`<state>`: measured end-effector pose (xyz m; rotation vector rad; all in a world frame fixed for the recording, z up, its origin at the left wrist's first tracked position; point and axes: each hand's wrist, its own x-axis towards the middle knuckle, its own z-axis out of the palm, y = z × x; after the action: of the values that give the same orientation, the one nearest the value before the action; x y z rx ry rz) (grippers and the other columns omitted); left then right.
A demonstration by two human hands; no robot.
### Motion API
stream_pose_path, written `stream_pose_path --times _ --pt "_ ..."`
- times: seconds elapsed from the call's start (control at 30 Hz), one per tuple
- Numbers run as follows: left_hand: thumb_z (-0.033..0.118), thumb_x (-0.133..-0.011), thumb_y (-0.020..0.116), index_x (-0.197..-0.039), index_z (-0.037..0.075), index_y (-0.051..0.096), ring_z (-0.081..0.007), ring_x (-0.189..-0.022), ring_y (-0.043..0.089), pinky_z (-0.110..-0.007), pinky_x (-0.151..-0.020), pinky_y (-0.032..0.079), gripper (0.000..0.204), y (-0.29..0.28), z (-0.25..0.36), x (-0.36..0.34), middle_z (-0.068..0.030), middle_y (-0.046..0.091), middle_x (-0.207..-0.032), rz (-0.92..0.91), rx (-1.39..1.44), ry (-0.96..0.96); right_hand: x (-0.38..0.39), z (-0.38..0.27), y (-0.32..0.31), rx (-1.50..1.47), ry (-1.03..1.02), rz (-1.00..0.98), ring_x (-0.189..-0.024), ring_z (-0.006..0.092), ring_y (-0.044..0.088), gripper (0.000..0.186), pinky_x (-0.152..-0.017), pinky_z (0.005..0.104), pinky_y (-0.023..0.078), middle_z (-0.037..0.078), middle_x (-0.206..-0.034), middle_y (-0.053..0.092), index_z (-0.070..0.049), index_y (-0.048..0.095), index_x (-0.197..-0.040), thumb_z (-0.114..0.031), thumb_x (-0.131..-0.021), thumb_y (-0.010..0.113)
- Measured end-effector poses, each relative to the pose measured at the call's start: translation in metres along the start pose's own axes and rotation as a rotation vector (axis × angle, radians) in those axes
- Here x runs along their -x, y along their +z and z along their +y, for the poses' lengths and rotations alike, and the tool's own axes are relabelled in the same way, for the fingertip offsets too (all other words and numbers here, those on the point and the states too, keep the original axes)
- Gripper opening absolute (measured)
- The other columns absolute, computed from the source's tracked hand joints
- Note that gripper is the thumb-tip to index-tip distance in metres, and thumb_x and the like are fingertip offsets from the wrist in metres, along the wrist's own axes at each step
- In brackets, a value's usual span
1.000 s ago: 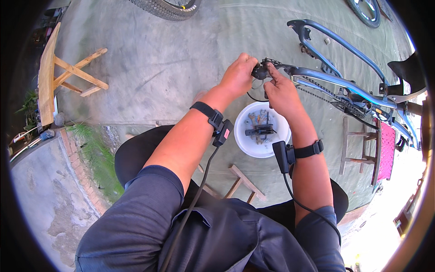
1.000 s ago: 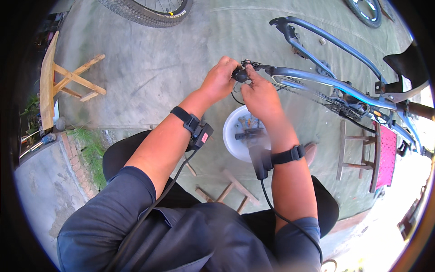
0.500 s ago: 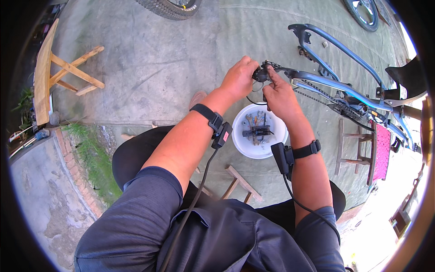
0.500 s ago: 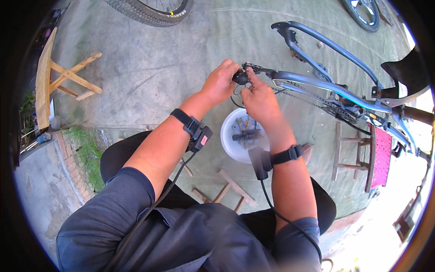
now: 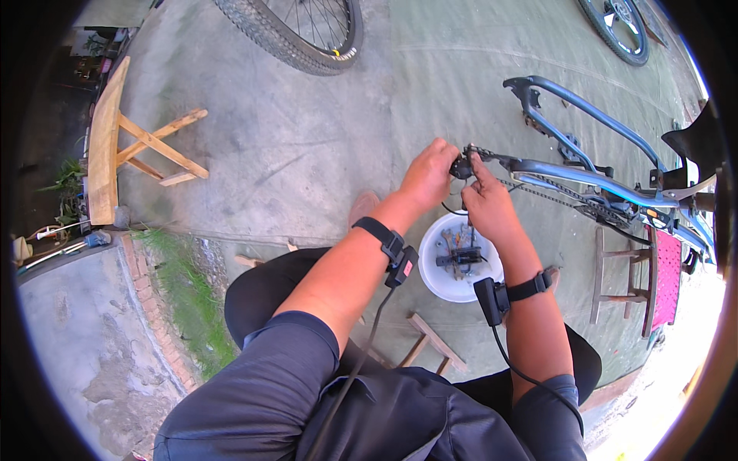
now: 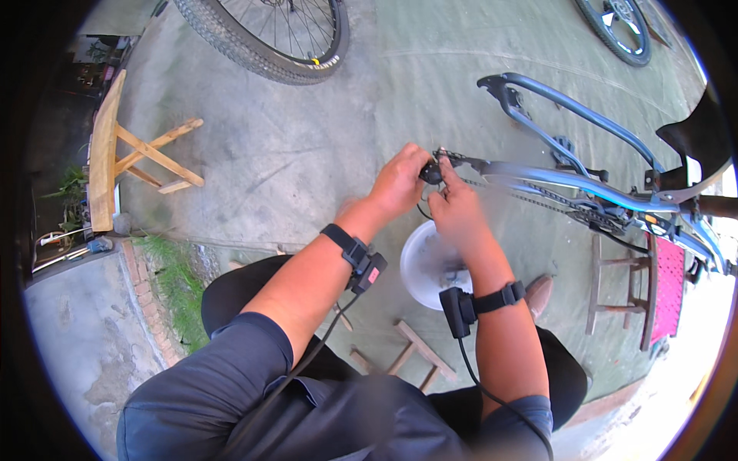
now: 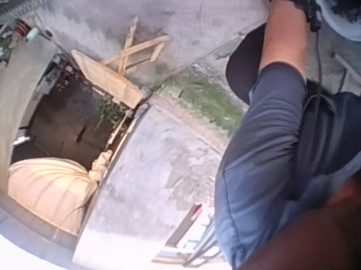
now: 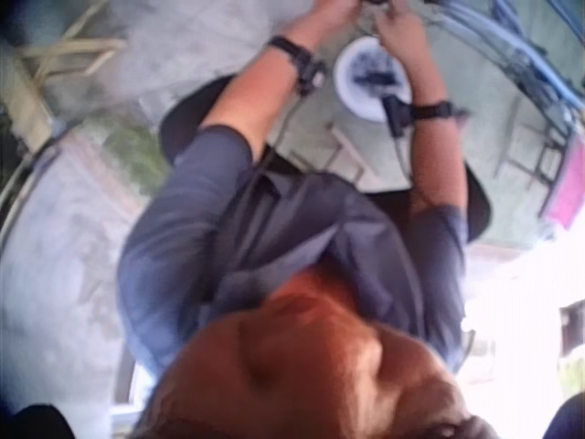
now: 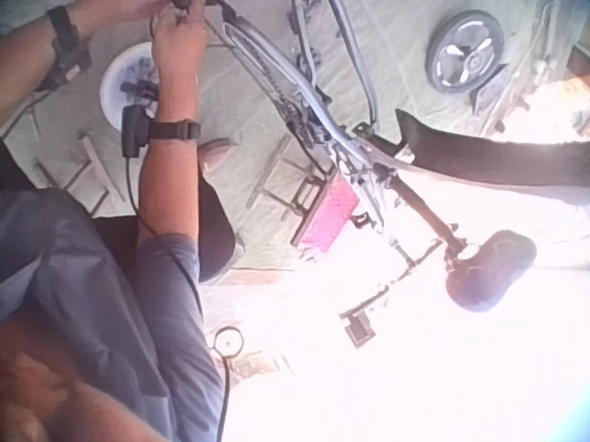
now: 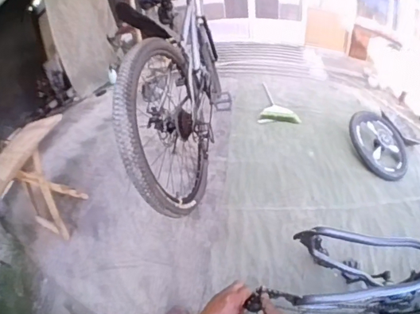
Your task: The person is repairing a bicycle derailleur and chain by hand and with a multi-tool. They manipulate the rear derailleur, thread the chain through the pulley wheels, and use a tool to adjust a bolt on the mechanism.
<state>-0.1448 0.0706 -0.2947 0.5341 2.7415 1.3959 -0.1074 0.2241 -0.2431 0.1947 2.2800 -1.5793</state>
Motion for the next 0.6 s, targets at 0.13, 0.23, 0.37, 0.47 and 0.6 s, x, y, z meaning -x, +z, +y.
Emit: stream_pose_path --times 0.13,0.23,0.37,0.47,0.6 --pt "-0.017 -0.068 0.057 -0.094 0.004 0.056 -0.0369 -0.088 0.056 -0.043 -0.071 0.048 0.034 0.002 -0.003 0.003 -0.0133 0.053 -0.092 -0.037 0.001 -0.036 0.0 -0.003 0.001 0.016 0.088 -0.029 -0.066 0.0186 0.056 0.067 -0.064 0.0314 0.046 0.015 -0.08 0.061 -0.001 0.04 -0.146 -0.012 -0.081 0.054" --pt "-0.017 -0.068 0.058 -0.094 0.004 0.055 -0.0362 -0.088 0.057 -0.042 -0.071 0.048 0.034 0.003 -0.005 0.003 -0.0129 0.052 -0.092 -0.032 -0.009 -0.016 -0.001 -0.007 -0.001 0.127 0.202 -0.085 -0.076 0.0294 0.064 0.069 -0.073 0.0368 0.05 0.022 -0.094 0.066 -0.008 0.038 -0.149 -0.015 -0.081 0.05" --pt "-0.015 -0.07 0.058 -0.094 0.003 0.055 -0.0361 -0.088 0.057 -0.043 -0.072 0.048 0.031 0.006 -0.005 0.002 -0.0131 0.052 -0.092 -0.029 -0.002 -0.021 -0.004 -0.001 0.002 0.156 0.135 -0.058 -0.086 0.0325 0.063 0.067 -0.077 0.039 0.049 0.023 -0.098 0.062 -0.006 0.038 -0.148 -0.015 -0.082 0.049" --pt "-0.012 -0.072 0.058 -0.093 0.003 0.055 -0.0361 -0.088 0.057 -0.043 -0.072 0.048 0.026 0.005 -0.004 0.003 -0.0135 0.052 -0.092 -0.034 -0.015 -0.033 -0.007 0.01 0.006 0.211 -0.012 -0.021 -0.052 0.0093 0.049 0.066 -0.05 0.0274 0.043 0.002 -0.064 0.052 0.001 0.035 -0.148 -0.005 -0.084 0.05" --pt "-0.009 -0.075 0.059 -0.092 0.003 0.056 -0.0355 -0.088 0.057 -0.042 -0.071 0.048 0.021 0.006 -0.005 0.003 -0.0135 0.052 -0.09 -0.043 -0.023 -0.035 -0.008 0.021 0.007 0.22 -0.024 -0.014 -0.052 0.0093 0.049 0.066 -0.051 0.0272 0.043 0.002 -0.063 0.052 0.002 0.036 -0.147 -0.005 -0.083 0.05"
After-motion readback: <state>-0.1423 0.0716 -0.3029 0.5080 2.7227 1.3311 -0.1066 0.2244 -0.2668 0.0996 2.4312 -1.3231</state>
